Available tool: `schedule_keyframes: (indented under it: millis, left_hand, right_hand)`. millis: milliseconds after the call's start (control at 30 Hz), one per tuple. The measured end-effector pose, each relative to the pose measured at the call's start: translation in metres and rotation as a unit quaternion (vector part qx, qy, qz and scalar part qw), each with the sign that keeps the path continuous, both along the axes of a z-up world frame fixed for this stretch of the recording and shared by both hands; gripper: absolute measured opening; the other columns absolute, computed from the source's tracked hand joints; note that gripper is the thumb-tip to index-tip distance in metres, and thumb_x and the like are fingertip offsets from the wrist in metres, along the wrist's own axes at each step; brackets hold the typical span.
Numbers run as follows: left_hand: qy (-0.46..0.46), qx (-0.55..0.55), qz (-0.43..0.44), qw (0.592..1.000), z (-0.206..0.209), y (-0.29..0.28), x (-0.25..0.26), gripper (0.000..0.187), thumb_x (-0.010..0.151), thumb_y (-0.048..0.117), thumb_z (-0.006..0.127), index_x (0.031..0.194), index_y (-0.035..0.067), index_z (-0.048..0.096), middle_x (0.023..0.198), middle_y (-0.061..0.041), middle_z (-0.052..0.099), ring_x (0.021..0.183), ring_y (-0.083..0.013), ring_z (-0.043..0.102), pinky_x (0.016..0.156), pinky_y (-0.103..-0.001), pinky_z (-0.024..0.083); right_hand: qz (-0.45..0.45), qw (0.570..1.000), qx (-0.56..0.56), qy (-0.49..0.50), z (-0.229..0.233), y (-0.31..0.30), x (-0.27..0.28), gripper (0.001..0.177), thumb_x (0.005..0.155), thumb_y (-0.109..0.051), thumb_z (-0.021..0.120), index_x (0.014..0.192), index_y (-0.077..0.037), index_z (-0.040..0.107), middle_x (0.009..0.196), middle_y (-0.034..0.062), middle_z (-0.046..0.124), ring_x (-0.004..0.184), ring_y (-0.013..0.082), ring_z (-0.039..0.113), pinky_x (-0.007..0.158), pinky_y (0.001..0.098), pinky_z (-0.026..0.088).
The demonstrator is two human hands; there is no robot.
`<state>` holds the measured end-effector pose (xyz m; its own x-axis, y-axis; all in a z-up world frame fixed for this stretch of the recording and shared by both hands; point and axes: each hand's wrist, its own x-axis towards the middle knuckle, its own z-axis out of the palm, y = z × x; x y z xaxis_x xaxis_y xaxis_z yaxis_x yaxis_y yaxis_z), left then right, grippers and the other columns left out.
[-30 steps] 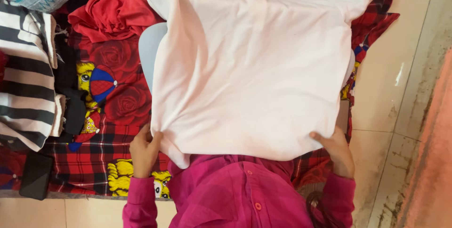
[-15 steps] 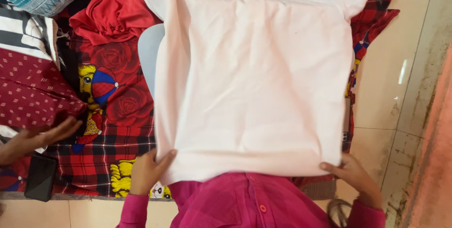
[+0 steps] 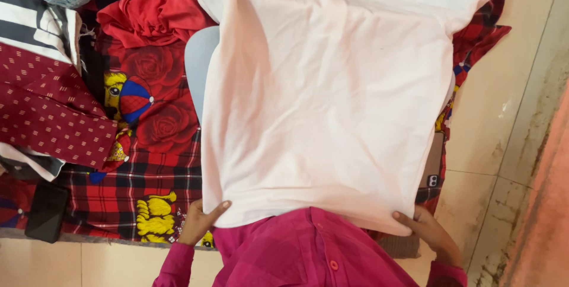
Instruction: The person folds blue patterned trousers and a white polo-style shirt by hand, then places the folded items into an open grey suitcase on a red blanket.
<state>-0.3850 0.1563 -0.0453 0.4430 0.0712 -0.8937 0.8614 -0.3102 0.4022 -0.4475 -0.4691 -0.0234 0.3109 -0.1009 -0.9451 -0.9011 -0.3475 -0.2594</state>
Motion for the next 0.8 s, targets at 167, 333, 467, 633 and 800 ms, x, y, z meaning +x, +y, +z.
schedule_keyframes:
  millis: [167, 333, 467, 633, 800]
  left_hand:
    - [-0.016, 0.061, -0.122, 0.991, -0.021, 0.026, 0.012, 0.069, 0.069, 0.056, 0.087, 0.095, -0.007, 0.078, 0.075, -0.014, 0.078, 0.069, -0.0198, 0.075, 0.066, -0.035, 0.06]
    - [-0.036, 0.235, -0.329, 0.914, -0.024, 0.074, 0.079, 0.07, 0.065, 0.05, 0.086, 0.127, 0.024, 0.068, 0.093, -0.008, 0.08, 0.081, -0.0286, 0.078, 0.075, -0.044, 0.061]
    - [-0.319, 0.366, -0.154, 0.861, -0.004, 0.067, 0.171, 0.045, 0.089, 0.049, 0.077, 0.121, 0.019, 0.072, 0.097, -0.012, 0.075, 0.087, -0.0359, 0.072, 0.071, -0.049, 0.054]
    - [-0.547, 0.064, 0.08, 0.831, -0.013, 0.029, 0.325, 0.031, 0.104, 0.032, 0.071, 0.118, 0.005, 0.072, 0.104, -0.005, 0.076, 0.092, -0.0109, 0.069, 0.083, -0.028, 0.054]
    - [-0.283, 0.053, -0.056, 0.956, -0.105, 0.01, 0.461, 0.055, 0.099, 0.058, 0.054, 0.107, 0.009, 0.078, 0.104, -0.01, 0.078, 0.095, -0.0198, 0.073, 0.086, -0.033, 0.056]
  right_hand:
    - [0.015, 1.0, 0.0, -0.001, 0.008, 0.013, 0.02, 0.046, 0.087, -0.042, 0.073, 0.109, -0.002, 0.08, 0.081, 0.0048, 0.074, 0.07, 0.0145, 0.064, 0.062, 0.031, 0.05]
    - [0.06, 0.967, -0.129, -0.213, 0.036, 0.007, 0.073, 0.03, 0.085, -0.031, 0.076, 0.101, -0.006, 0.071, 0.076, 0.0006, 0.068, 0.069, 0.0125, 0.062, 0.061, 0.0313, 0.05]
    - [0.128, 0.85, -0.278, -0.43, 0.077, 0.033, 0.168, 0.024, 0.098, -0.018, 0.075, 0.106, 0.0, 0.061, 0.081, 0.0095, 0.055, 0.074, 0.0141, 0.051, 0.07, 0.0304, 0.047]
    - [0.253, 0.649, -0.293, -0.655, 0.122, 0.134, 0.301, 0.027, 0.101, -0.012, 0.077, 0.125, -0.003, 0.068, 0.119, 0.0145, 0.068, 0.112, 0.0328, 0.063, 0.099, 0.0407, 0.051]
    - [0.342, 0.606, -0.25, -0.673, 0.101, 0.211, 0.388, 0.058, 0.099, -0.024, 0.075, 0.15, -0.007, 0.053, 0.152, 0.0197, 0.05, 0.142, 0.0396, 0.043, 0.116, 0.0527, 0.034]
